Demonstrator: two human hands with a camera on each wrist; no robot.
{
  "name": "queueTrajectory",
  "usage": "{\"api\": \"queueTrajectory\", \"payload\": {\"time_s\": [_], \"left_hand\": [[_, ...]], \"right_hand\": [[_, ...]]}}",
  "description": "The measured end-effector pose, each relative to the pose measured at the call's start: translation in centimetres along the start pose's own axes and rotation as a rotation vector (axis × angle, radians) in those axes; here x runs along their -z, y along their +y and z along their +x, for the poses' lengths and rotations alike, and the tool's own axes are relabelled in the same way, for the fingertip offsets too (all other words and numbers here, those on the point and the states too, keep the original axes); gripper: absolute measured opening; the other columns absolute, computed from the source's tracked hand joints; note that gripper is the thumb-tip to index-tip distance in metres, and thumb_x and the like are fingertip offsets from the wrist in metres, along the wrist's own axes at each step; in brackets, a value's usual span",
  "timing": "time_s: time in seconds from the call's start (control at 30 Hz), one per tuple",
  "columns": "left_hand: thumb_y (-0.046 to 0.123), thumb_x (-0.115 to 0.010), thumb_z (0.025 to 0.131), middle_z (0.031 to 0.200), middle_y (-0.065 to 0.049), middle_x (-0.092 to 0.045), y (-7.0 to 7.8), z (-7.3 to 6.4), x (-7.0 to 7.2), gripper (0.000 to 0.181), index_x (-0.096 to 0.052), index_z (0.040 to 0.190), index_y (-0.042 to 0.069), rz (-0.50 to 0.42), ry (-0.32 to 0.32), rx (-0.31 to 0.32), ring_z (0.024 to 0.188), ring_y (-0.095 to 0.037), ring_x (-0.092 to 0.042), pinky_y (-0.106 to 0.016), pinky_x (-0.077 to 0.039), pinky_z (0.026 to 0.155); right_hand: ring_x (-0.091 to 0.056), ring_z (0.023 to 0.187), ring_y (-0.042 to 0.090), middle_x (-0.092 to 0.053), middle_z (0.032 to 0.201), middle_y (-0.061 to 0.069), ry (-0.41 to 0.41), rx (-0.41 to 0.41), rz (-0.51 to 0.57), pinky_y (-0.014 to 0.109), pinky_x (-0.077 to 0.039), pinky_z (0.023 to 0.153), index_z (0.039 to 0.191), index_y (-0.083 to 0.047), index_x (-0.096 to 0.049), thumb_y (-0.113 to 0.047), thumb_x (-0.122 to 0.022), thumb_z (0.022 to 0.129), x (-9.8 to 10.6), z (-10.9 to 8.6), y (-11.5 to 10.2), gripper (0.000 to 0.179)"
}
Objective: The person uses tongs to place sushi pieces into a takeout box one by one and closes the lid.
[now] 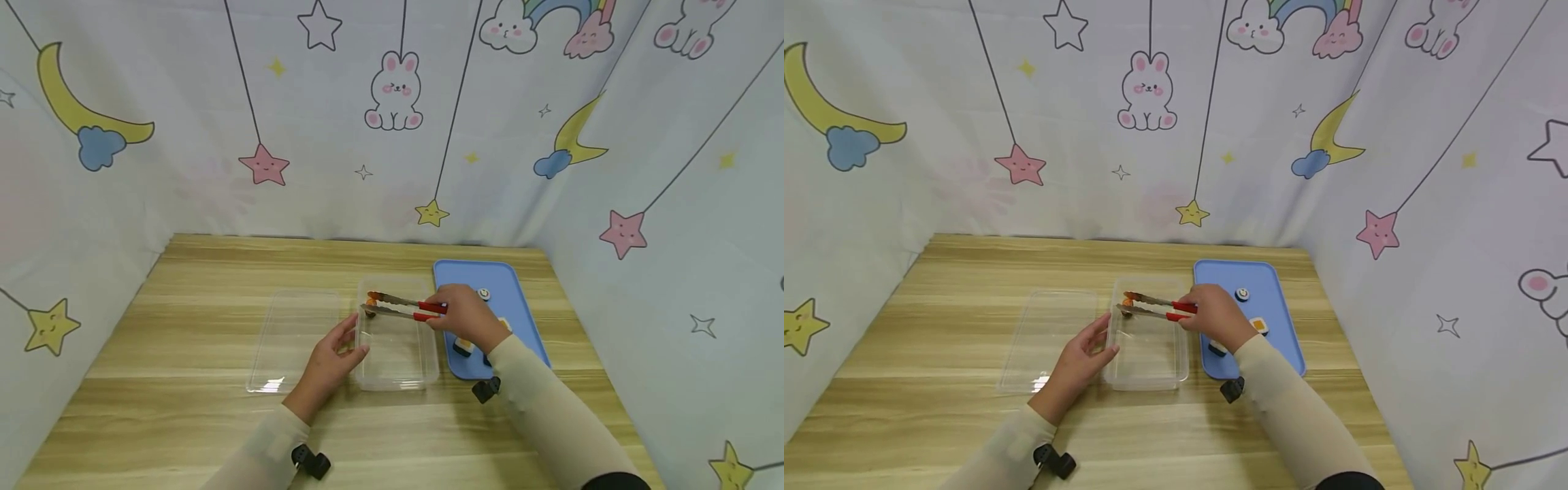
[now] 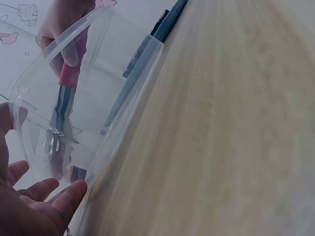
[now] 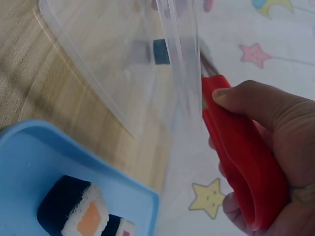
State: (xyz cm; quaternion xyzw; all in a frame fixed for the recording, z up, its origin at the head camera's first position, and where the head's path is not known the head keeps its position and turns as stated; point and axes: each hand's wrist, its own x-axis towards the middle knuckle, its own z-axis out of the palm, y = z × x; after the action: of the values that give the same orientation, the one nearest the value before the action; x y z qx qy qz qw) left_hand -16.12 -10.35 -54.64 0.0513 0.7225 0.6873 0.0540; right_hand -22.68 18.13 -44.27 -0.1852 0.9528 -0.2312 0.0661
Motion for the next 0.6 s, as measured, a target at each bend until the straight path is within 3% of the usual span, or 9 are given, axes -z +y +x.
{"api": "queueTrajectory", "payload": {"time_s": [0.27,0.37,0.5,0.6], "left_hand": [[0.013,-0.078,0.094,0.160,-0.013,-0.045,-0.3,0.1,-0.1,0.071,-0.045,0.157,0.011,-0.007,-0.007,-0.003,0.142,-0.036,-0.048,-0.043,-0.055,0.102],[0.016,-0.078,0.094,0.161,-0.011,-0.045,-0.2,0.0,-0.1,0.071,-0.046,0.157,0.013,0.004,-0.003,0.004,0.143,-0.035,-0.047,-0.045,-0.054,0.104],[0.017,-0.078,0.095,0.161,-0.011,-0.044,-0.3,0.0,-0.1,0.070,-0.046,0.157,0.013,0.013,0.000,0.009,0.144,-0.035,-0.046,-0.047,-0.053,0.105],[0.016,-0.078,0.095,0.161,-0.011,-0.044,-0.3,0.0,-0.1,0.071,-0.046,0.157,0.012,0.018,0.007,0.010,0.144,-0.035,-0.047,-0.046,-0.053,0.104]], "right_hand": [[-0.062,0.090,0.018,-0.071,0.105,0.003,-0.017,-0.029,-0.011,0.035,-0.056,0.076,0.122,-0.012,-0.077,-0.026,-0.088,0.085,0.1,-0.3,0.2,0.041],[-0.062,0.087,0.020,-0.069,0.101,0.001,0.002,-0.013,-0.014,0.035,-0.055,0.075,0.123,-0.012,-0.076,-0.029,-0.089,0.084,0.6,-0.9,0.4,0.045],[-0.059,0.083,0.017,-0.065,0.094,-0.004,0.067,0.020,0.004,0.033,-0.054,0.070,0.126,-0.011,-0.075,-0.027,-0.088,0.084,1.6,-2.2,1.3,0.047],[-0.060,0.084,0.019,-0.066,0.097,0.000,0.143,0.024,0.017,0.035,-0.055,0.069,0.127,-0.010,-0.075,-0.024,-0.088,0.083,2.5,-3.5,2.6,0.048]]}}
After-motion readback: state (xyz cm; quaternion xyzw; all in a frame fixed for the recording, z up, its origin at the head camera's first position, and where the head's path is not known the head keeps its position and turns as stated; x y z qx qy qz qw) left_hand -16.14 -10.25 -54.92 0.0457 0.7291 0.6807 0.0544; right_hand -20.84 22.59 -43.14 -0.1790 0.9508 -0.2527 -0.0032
